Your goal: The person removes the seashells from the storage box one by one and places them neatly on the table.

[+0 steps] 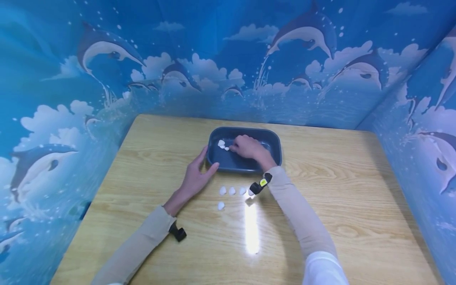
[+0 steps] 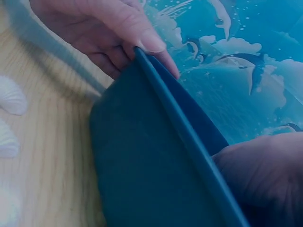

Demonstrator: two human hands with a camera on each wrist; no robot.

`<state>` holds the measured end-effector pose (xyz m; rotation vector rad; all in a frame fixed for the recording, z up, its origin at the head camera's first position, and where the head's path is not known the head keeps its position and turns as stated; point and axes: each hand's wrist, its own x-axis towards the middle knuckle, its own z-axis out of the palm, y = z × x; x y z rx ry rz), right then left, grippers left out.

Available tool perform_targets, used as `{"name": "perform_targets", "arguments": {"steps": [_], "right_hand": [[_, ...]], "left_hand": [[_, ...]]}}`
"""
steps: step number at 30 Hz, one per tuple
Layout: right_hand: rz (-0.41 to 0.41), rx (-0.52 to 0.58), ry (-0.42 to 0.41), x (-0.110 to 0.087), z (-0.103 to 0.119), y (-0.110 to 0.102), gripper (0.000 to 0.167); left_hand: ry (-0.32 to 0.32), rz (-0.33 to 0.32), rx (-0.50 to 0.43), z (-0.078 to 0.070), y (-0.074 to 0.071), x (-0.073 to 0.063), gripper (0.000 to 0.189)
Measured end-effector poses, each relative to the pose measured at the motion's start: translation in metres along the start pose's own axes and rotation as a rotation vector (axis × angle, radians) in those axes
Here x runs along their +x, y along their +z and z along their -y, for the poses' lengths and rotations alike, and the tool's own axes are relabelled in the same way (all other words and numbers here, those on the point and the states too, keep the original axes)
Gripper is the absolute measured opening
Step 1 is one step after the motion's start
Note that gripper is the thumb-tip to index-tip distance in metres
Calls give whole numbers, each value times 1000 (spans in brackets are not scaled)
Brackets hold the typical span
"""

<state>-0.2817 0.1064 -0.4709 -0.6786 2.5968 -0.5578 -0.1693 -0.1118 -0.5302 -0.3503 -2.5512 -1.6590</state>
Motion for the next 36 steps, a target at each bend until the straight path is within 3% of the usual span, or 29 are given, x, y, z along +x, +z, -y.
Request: {"name": "perform_targets", "arguments": {"steps": [4,7,10,14,17,22,36], "right_hand": [[37,-2,71,-4,-7,-4,39],[24,-32,111,-6,-10,-7,29],[6,-34,68,-8,-12,-7,18],[9,19,-57,-5,-16,-3,27],[9,50,-96,-3,-20,2,23],[-3,46,-86,-5,-21,4,18],[12,49,-38,-12,-24,7,27]], "left_hand": [[-6,-1,0,1,0,0,80],[-7,-2,-6,2,1,0,81],[-9,-1,-13,2,1,0,81],[-9,1,-15,2,0,0,80],[-8,1,-13,2,0,0,80],[-11,4,-14,2,0,0,80],[-16,3,-15,0,1,0,79]]}}
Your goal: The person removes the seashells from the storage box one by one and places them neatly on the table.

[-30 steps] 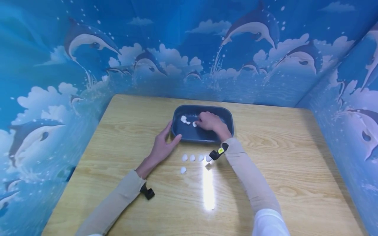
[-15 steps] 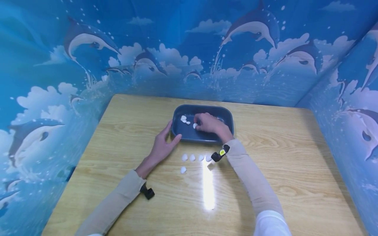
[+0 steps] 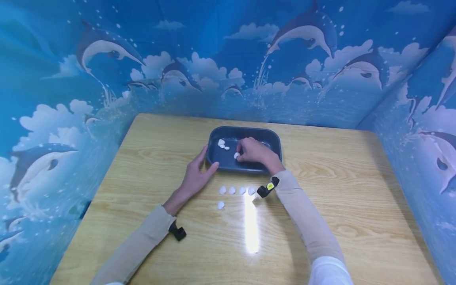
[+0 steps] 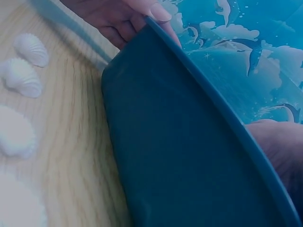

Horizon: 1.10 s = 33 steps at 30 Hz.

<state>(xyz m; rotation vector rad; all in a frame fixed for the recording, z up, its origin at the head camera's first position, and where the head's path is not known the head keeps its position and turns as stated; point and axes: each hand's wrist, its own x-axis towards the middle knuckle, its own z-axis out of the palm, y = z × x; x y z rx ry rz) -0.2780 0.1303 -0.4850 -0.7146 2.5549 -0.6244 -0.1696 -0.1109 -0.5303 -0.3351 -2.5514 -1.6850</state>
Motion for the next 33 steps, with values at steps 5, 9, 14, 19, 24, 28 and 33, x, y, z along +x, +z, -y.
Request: {"name": "perform_targets", "arguments": {"steps": [5,9,14,19,24,28,33], "right_hand": [[-7,5,-13,-1,0,0,25],[-14,4,-22,-2,0,-1,21],[-22,-4,-12,-4,1,-2,18],[-5,-22,-23,-4,3,0,30],[9,-30,-67,-3,4,1,25],[13,-21,-61,-4,5,0,24],[20,-2,-46,-8,7,-2,27]], "left_hand": [[3,-1,-1,1,-1,0,79],[16,-9,8,2,-1,1,79],[12,-5,4,1,-1,1,80],[13,1,1,1,-2,0,80],[15,2,3,1,-2,0,80],[18,3,4,1,-2,0,81],[18,2,-2,1,-1,1,80]]}}
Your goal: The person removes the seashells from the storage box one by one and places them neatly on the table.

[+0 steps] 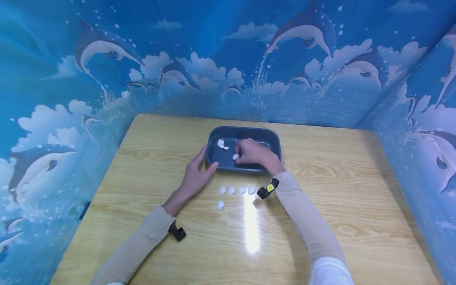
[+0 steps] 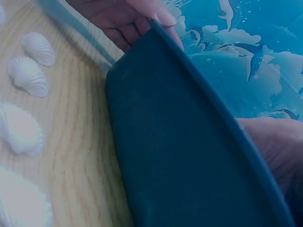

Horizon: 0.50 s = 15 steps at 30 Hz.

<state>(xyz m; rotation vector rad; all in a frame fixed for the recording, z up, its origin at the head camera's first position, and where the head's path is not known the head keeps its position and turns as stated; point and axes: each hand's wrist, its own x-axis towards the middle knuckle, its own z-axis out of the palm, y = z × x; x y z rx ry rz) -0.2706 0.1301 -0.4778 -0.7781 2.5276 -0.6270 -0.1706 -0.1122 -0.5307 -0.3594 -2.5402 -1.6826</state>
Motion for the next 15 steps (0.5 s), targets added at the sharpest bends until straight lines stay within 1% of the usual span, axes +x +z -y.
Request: {"name": "perform_targets", "arguments": {"steps": [7,10,15], "right_hand": [[-11,29,-5,-9,4,-5,25],[-23,27,-7,-14,9,-8,22],[-63,22,-60,-28,19,-12,21]], "left_hand": [[-5,0,-10,-1,0,-1,79],[6,-6,-12,0,0,0,79],[22,-11,-8,1,1,0,80]]}}
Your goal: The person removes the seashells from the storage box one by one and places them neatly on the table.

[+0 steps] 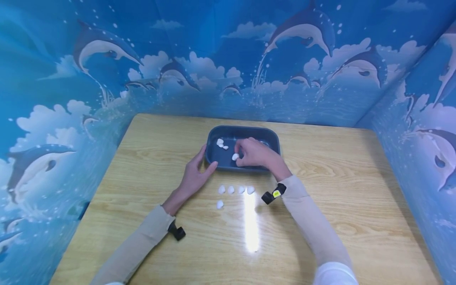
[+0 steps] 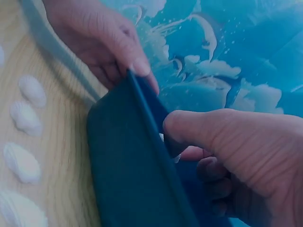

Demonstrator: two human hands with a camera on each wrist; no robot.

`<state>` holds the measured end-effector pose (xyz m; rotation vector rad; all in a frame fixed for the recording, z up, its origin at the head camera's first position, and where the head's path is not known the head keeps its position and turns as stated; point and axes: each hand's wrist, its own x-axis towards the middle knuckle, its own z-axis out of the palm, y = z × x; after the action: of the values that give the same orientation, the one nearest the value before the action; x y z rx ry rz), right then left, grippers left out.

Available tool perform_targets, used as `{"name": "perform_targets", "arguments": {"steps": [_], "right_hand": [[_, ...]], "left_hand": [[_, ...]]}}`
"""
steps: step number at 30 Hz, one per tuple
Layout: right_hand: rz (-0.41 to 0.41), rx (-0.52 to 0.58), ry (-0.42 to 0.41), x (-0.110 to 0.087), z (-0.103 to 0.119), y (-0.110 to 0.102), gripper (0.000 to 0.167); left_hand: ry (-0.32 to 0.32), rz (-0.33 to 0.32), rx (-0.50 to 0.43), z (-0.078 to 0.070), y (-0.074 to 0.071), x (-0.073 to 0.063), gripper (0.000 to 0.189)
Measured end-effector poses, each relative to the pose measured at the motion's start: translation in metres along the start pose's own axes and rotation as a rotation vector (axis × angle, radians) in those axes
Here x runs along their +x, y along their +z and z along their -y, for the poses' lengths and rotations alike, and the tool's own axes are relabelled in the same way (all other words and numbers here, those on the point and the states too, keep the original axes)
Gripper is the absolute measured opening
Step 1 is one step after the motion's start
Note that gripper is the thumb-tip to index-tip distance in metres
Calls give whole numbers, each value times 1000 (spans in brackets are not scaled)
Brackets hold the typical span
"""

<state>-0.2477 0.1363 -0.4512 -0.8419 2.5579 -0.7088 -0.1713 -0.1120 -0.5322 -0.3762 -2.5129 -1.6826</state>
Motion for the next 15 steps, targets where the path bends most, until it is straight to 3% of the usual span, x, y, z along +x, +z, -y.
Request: {"name": "perform_targets", "arguments": {"steps": [15], "right_hand": [[-57,-29,-97,-45,25,0,19]], "left_hand": [[-1,4,8,-1,-1,-1,83]]}}
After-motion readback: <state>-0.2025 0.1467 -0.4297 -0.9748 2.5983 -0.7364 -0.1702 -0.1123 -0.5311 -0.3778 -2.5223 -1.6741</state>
